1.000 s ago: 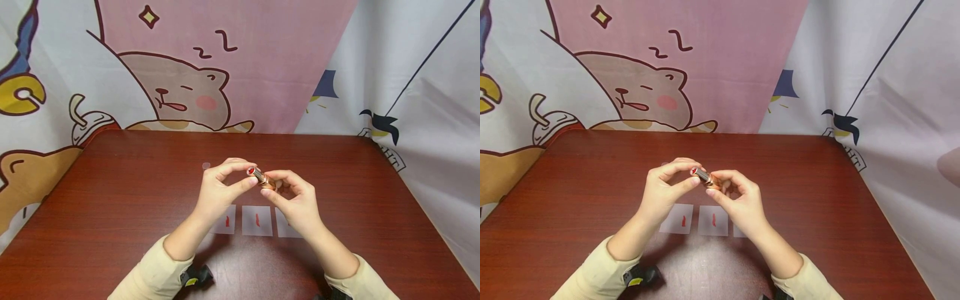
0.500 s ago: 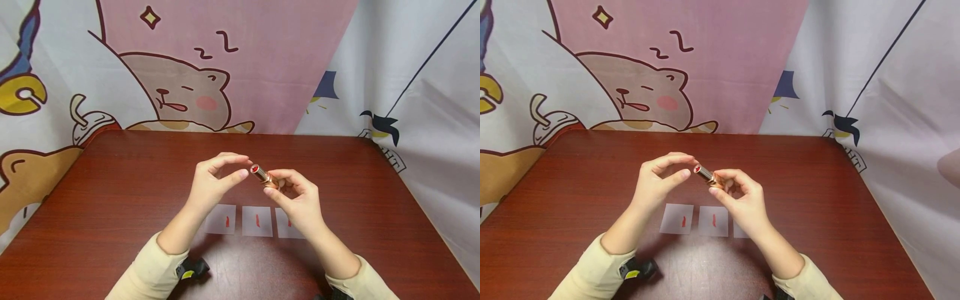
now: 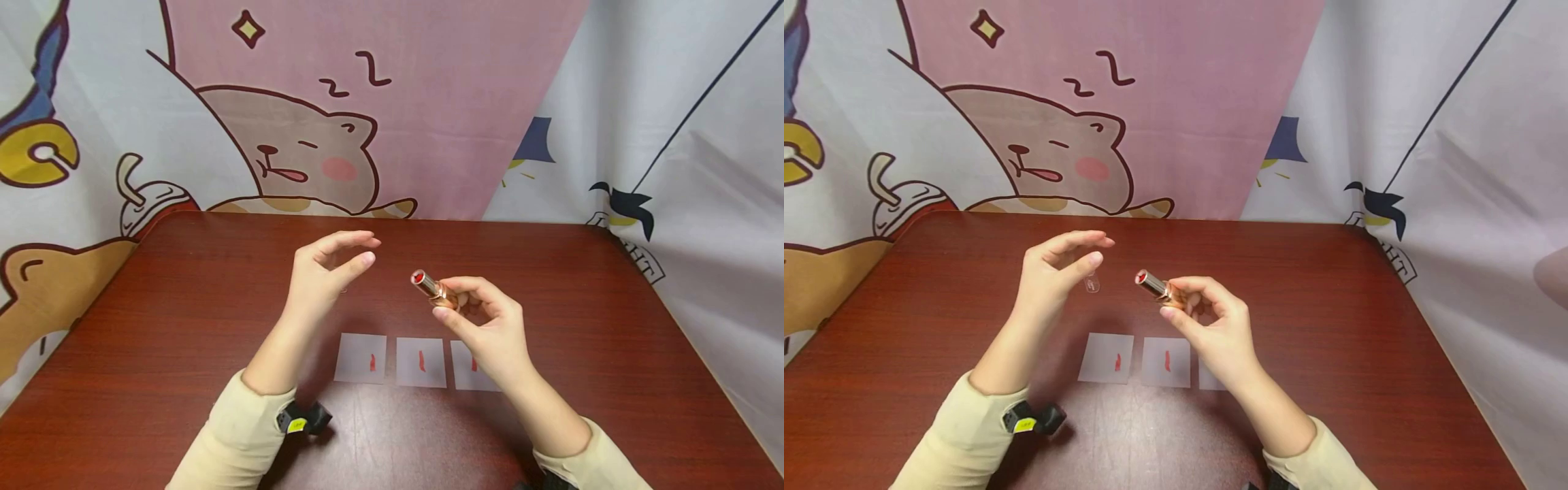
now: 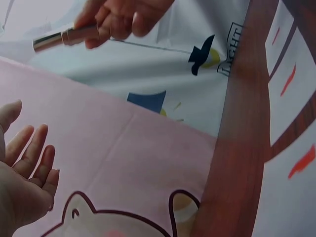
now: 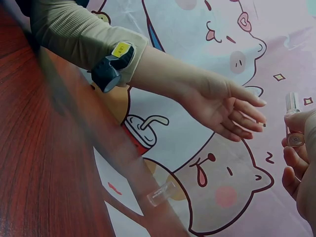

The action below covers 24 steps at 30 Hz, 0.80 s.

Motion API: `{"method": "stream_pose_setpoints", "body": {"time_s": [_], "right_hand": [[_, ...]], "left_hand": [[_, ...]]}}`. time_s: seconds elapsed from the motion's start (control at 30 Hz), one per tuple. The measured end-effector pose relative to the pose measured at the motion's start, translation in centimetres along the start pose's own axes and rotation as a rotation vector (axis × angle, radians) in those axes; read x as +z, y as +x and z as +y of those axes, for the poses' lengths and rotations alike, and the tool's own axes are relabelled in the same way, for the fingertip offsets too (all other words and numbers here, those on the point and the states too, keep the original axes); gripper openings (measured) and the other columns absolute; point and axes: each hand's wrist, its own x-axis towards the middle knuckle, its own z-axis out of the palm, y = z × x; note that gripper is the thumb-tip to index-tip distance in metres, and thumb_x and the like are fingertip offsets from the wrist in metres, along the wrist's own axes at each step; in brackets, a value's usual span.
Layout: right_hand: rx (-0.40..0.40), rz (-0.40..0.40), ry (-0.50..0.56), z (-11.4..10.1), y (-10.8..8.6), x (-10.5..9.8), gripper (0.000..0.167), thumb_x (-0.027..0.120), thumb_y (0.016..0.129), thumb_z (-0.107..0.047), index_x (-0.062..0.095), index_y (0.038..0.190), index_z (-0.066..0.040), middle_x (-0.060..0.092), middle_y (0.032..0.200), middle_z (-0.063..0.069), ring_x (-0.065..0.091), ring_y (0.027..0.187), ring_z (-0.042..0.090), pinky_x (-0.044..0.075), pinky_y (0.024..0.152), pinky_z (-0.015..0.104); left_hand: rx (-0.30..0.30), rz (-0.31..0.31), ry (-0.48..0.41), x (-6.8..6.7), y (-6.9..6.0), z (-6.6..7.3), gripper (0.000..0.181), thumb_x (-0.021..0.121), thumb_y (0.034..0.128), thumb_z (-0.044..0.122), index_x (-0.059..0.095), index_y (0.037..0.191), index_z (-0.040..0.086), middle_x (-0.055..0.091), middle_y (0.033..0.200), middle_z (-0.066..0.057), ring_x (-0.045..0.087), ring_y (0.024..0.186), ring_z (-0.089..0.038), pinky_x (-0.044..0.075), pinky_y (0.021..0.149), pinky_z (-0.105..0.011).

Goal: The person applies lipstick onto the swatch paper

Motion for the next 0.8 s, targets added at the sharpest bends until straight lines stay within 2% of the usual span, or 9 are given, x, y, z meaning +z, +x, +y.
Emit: {"method": "stream_pose_setpoints", "body": {"time_s": [0.07,0.13,0.2,0.27,0.3,0.4,0.5,0.67,0.8], "right_hand": [[0.0,0.002,-0.003,0.0,0.0,0.0,0.032,0.072,0.073,0.017,0.066,0.101,0.005,0.065,0.078,0.001,0.056,0.066,0.009,0.047,0.058,0.018],[0.003,0.003,-0.005,0.0,0.0,-0.1,0.032,0.072,0.072,0.017,0.066,0.102,0.005,0.065,0.078,0.001,0.056,0.066,0.009,0.046,0.058,0.018],[0.007,0.005,-0.003,0.0,0.0,-0.1,0.032,0.072,0.072,0.017,0.066,0.102,0.005,0.065,0.078,0.001,0.056,0.066,0.009,0.046,0.058,0.018],[0.008,0.005,0.0,0.0,0.0,-0.1,0.032,0.072,0.072,0.017,0.066,0.102,0.005,0.065,0.079,0.001,0.056,0.066,0.009,0.046,0.058,0.018],[0.008,0.005,0.002,0.0,0.0,-0.1,0.032,0.072,0.072,0.017,0.066,0.102,0.005,0.065,0.079,0.001,0.056,0.067,0.009,0.046,0.058,0.018],[0.002,0.006,0.004,-0.1,0.0,-0.1,0.032,0.072,0.072,0.017,0.066,0.101,0.006,0.065,0.079,0.001,0.056,0.067,0.009,0.046,0.059,0.018],[-0.002,0.007,0.005,-0.1,0.1,-0.1,0.032,0.071,0.072,0.017,0.066,0.101,0.006,0.065,0.079,0.001,0.056,0.067,0.009,0.046,0.059,0.018],[-0.001,0.007,0.006,-0.1,0.1,-0.1,0.032,0.072,0.072,0.017,0.066,0.102,0.005,0.064,0.078,0.001,0.056,0.066,0.009,0.046,0.058,0.018],[-0.006,0.005,0.003,-0.1,0.1,-0.2,0.032,0.072,0.072,0.017,0.066,0.101,0.005,0.064,0.078,0.001,0.056,0.067,0.009,0.046,0.058,0.018]], "left_hand": [[-0.014,0.008,0.006,-0.3,0.2,-0.3,0.026,0.071,0.0833,0.0,0.069,0.109,-0.002,0.071,0.098,-0.006,0.063,0.086,-0.016,0.048,0.055,-0.021],[-0.03,0.016,0.012,-0.5,0.4,-0.7,0.027,0.07,0.0835,0.0,0.068,0.11,-0.002,0.071,0.099,-0.007,0.062,0.081,-0.014,0.041,0.044,-0.02],[-0.041,0.017,0.001,-0.7,0.5,-1.0,0.028,0.07,0.0834,-0.002,0.067,0.111,-0.003,0.07,0.1,-0.01,0.063,0.086,-0.014,0.041,0.044,-0.02],[-0.056,0.015,-0.003,-0.9,0.7,-1.4,0.029,0.07,0.0833,-0.002,0.067,0.112,-0.003,0.069,0.102,-0.015,0.063,0.083,-0.014,0.039,0.04,-0.021],[-0.061,0.013,-0.003,-1.0,0.7,-1.6,0.03,0.07,0.0833,-0.002,0.067,0.113,-0.003,0.069,0.103,-0.016,0.063,0.082,-0.015,0.041,0.042,-0.021],[-0.069,0.008,0.008,-1.2,0.9,-2.1,0.031,0.071,0.0827,-0.002,0.066,0.113,-0.004,0.068,0.104,-0.02,0.064,0.087,-0.016,0.05,0.059,-0.023],[-0.067,0.005,0.028,-1.5,1.1,-2.6,0.032,0.071,0.0822,-0.003,0.066,0.114,-0.005,0.067,0.104,-0.023,0.064,0.096,-0.018,0.05,0.079,-0.026],[-0.089,-0.006,0.09,-2.0,1.2,-3.5,0.033,0.072,0.0821,-0.001,0.067,0.114,-0.002,0.069,0.104,-0.017,0.062,0.1,-0.02,0.047,0.082,-0.027],[-0.112,-0.017,0.13,-2.5,1.4,-4.3,0.034,0.073,0.0826,0.002,0.066,0.115,-0.001,0.069,0.105,-0.015,0.061,0.101,-0.017,0.046,0.083,-0.029]]}}
